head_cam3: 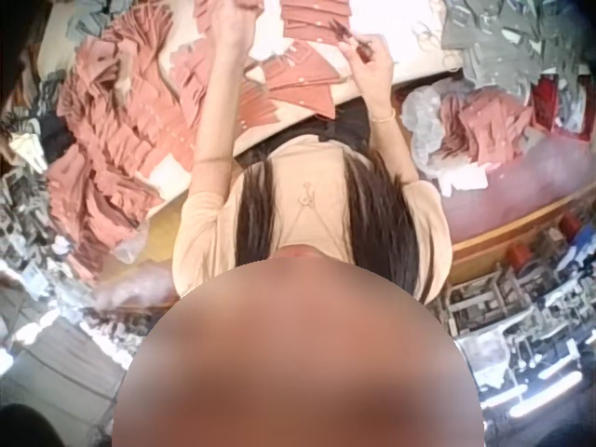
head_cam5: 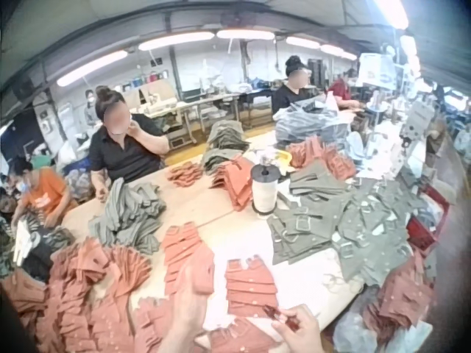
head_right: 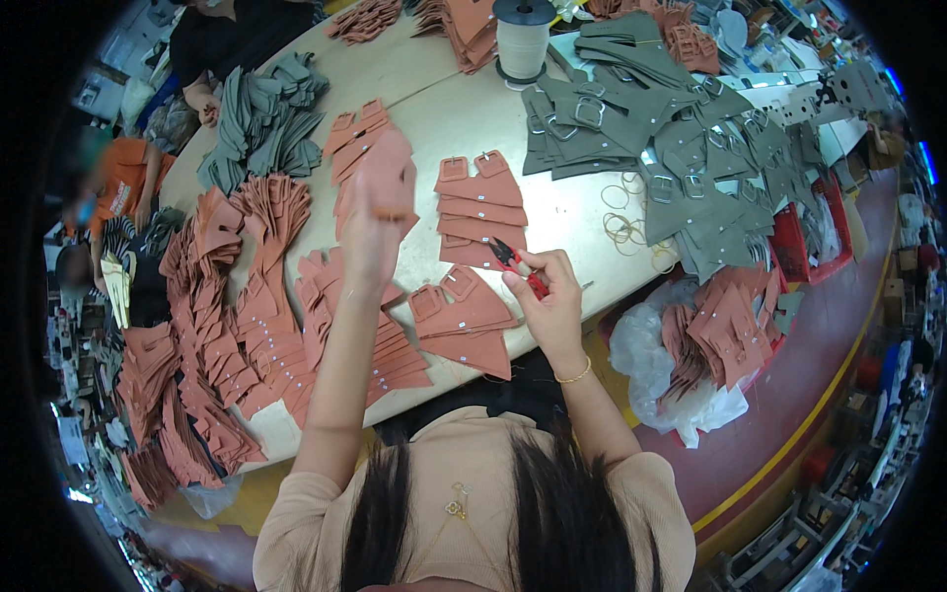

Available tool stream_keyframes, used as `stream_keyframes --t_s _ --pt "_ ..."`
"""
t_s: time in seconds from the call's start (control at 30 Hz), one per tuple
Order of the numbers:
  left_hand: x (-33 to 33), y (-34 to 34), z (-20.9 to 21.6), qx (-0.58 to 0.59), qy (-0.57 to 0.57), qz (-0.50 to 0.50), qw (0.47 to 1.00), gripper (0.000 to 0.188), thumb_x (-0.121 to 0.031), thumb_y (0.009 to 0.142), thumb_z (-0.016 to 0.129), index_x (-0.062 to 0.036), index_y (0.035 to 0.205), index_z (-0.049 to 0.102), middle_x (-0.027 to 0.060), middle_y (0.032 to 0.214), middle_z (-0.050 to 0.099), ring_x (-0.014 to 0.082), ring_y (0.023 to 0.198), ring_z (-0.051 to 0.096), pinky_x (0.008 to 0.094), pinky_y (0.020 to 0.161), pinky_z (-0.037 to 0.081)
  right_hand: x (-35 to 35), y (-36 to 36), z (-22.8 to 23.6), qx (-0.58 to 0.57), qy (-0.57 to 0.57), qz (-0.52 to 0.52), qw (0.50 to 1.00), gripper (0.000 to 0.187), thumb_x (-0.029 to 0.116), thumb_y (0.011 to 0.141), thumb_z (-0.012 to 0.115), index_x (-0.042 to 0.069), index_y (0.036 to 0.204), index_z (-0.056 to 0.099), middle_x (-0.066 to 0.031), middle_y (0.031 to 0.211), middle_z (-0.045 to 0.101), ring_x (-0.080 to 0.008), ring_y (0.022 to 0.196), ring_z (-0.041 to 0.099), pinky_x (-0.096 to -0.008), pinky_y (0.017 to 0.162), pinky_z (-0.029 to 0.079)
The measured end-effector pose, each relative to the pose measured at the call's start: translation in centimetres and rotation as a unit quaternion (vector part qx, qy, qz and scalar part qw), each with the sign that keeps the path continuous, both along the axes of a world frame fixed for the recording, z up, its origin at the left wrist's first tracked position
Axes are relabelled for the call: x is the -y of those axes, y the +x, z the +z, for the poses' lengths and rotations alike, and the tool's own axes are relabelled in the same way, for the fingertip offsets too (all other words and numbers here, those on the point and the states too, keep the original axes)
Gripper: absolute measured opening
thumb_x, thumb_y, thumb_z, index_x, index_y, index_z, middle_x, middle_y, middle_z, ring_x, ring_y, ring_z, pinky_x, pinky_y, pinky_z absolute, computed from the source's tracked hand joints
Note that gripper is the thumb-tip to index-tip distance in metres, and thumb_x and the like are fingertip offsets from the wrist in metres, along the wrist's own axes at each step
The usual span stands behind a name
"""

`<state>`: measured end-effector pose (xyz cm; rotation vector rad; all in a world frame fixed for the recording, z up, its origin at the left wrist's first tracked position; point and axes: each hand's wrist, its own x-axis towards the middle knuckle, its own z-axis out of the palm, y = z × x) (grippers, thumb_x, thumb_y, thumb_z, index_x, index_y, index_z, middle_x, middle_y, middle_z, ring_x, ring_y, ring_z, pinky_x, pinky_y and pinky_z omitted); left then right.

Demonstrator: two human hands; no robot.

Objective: The person uses a red utility knife to trim the edges of pink fabric pieces on a worktable. She repeatedly picks up pieces, cuts along the edges, and places them back on the table. Other workers are visible in the background.

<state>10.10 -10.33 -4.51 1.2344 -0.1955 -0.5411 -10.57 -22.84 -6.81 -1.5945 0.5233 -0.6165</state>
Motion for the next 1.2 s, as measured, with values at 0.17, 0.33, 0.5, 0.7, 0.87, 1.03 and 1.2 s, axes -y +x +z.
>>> stream_keyframes --t_s 0.17,0.33,0.5,0.7,0.87,1.03,1.2 --pt "11.0 2.3 -3.9 0.42 0.44 -0.098 0.788 0.08 -0.054 0.092 0.053 -0.01 0.151 0.024 0.0233 0.153 0.029 0.042 0.143 0.023 0.0451 0.117 0.018 1.5 -1.9 0.1 -0.023 0.001 -0.025 0.999 0.022 0.005 0.09 0.067 -0.003 0.109 0.058 -0.0021 0.103 0.052 -0.007 0.091 0.057 -0.021 0.08 0.045" --pt "10.9 -0.6 -7.2 0.461 0.51 -0.255 0.68 0.078 -0.05 0.087 0.061 -0.0108 0.148 0.033 0.0272 0.151 0.029 0.0442 0.141 0.026 0.0498 0.116 0.02 2.0 -2.8 0.0 -0.008 0.016 -0.065 0.998 0.022 0.007 0.09 0.068 -0.004 0.106 0.058 -0.0013 0.096 0.052 -0.003 0.071 0.046 -0.0197 0.062 0.039" --pt "3.4 -0.7 -4.7 0.414 0.471 -0.229 0.744 0.062 -0.043 0.083 0.066 0.0002 0.127 0.055 0.0248 0.128 0.053 0.0363 0.121 0.048 0.0465 0.102 0.039 2.3 -2.7 -0.6 -0.09 0.034 -0.028 0.995 0.023 0.011 0.091 0.068 -0.002 0.107 0.058 -0.0003 0.091 0.051 -0.0035 0.065 0.04 -0.0206 0.058 0.037" --pt "-6.9 -5.2 -3.0 0.363 0.595 -0.325 0.639 0.066 -0.046 0.074 0.075 -0.0044 0.123 0.058 0.0165 0.123 0.055 0.034 0.112 0.051 0.0452 0.095 0.04 0.2 -0.2 -1.1 -0.106 0.011 0.057 0.993 0.025 0.014 0.09 0.069 0.0 0.109 0.06 -0.0026 0.09 0.051 -0.0085 0.069 0.044 -0.0237 0.062 0.04" --pt "-8.3 -8.4 -4.1 0.438 0.516 -0.18 0.713 0.062 -0.025 0.071 0.081 -0.0039 0.12 0.052 0.0143 0.115 0.054 0.0322 0.109 0.049 0.0429 0.09 0.039 -1.8 1.0 -0.3 -0.077 -0.058 0.132 0.987 0.028 0.017 0.087 0.071 0.001 0.108 0.061 -0.0102 0.093 0.057 -0.0176 0.078 0.056 -0.0287 0.07 0.047" --pt "-8.9 -10.0 -4.3 0.205 0.34 -0.118 0.91 0.052 -0.007 0.081 0.073 -0.0057 0.126 0.048 0.0098 0.103 0.058 0.0228 0.077 0.062 0.0349 0.065 0.049 -3.4 0.4 0.5 -0.115 -0.19 0.217 0.951 0.029 0.014 0.08 0.075 0.006 0.107 0.067 -0.0099 0.092 0.06 -0.0249 0.078 0.062 -0.0327 0.069 0.051" --pt "-10.2 -9.6 -2.9 -0.013 0.097 -0.107 0.989 0.039 -0.002 0.089 0.066 -0.0036 0.125 0.052 0.0024 0.104 0.056 0.0027 0.077 0.06 0.018 0.057 0.047 -4.1 0.8 0.9 -0.048 -0.234 0.21 0.948 0.027 0.015 0.079 0.075 0.005 0.103 0.068 -0.0103 0.089 0.06 -0.0257 0.078 0.062 -0.0338 0.068 0.051"
